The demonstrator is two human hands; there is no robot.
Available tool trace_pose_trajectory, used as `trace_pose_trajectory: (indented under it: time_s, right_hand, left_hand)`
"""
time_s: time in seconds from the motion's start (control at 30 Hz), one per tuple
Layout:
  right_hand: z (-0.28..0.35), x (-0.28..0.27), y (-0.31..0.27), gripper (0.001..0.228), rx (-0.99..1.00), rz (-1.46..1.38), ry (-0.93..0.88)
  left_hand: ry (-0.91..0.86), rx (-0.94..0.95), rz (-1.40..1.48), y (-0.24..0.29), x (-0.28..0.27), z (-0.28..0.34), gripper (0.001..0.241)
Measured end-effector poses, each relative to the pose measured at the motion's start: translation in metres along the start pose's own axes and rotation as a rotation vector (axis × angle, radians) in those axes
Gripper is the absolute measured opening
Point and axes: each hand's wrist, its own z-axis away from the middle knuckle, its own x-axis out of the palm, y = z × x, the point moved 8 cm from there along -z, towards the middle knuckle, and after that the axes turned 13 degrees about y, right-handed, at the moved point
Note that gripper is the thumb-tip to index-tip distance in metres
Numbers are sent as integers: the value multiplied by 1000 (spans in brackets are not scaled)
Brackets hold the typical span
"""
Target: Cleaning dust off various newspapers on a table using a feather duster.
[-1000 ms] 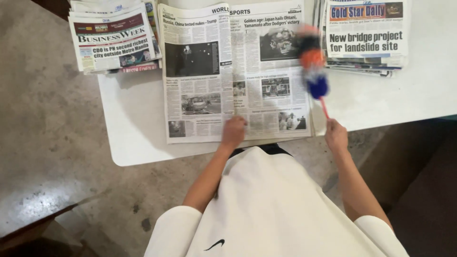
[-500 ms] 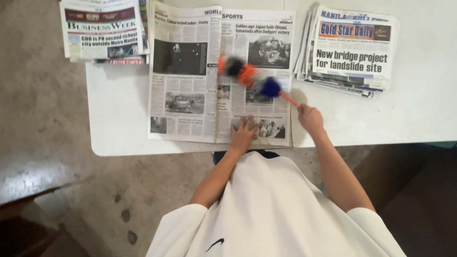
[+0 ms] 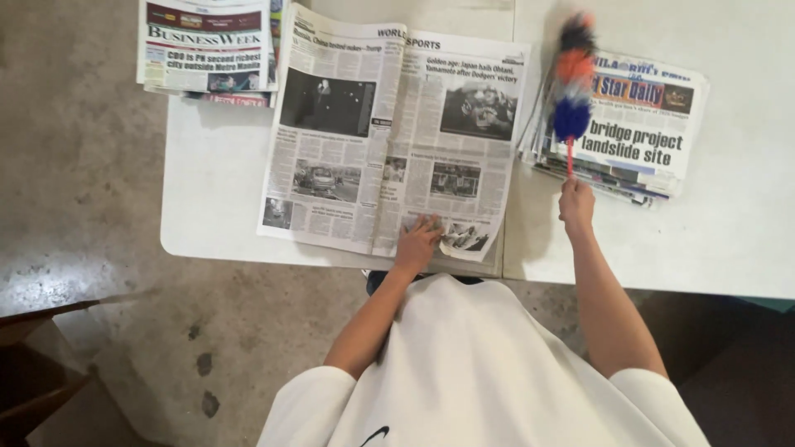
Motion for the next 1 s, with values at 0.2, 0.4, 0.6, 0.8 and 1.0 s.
trace_pose_trajectory:
  time_s: [0.2,0.4,0.6,0.8,1.0]
  right_hand:
    - [61,-10,-41,43,-32,-247,56]
    - [135,25,-64,31,-109,-213,35]
    - [185,127,-2,42,21,38,-396]
    - [203,109,-73,68,-67,348,-298]
    - [199,135,-37,55,115,82,-133]
  left_hand:
    - [231,-609,821,-125,30,-24,42]
    - [616,-952,1565,-232,13,6,15]
    - [796,-1086,1929,-315,7,47,29]
    - [1132,-1294,1554,-369,-67,105,21]
    - [1751,-997,941,-368,-229,125,40]
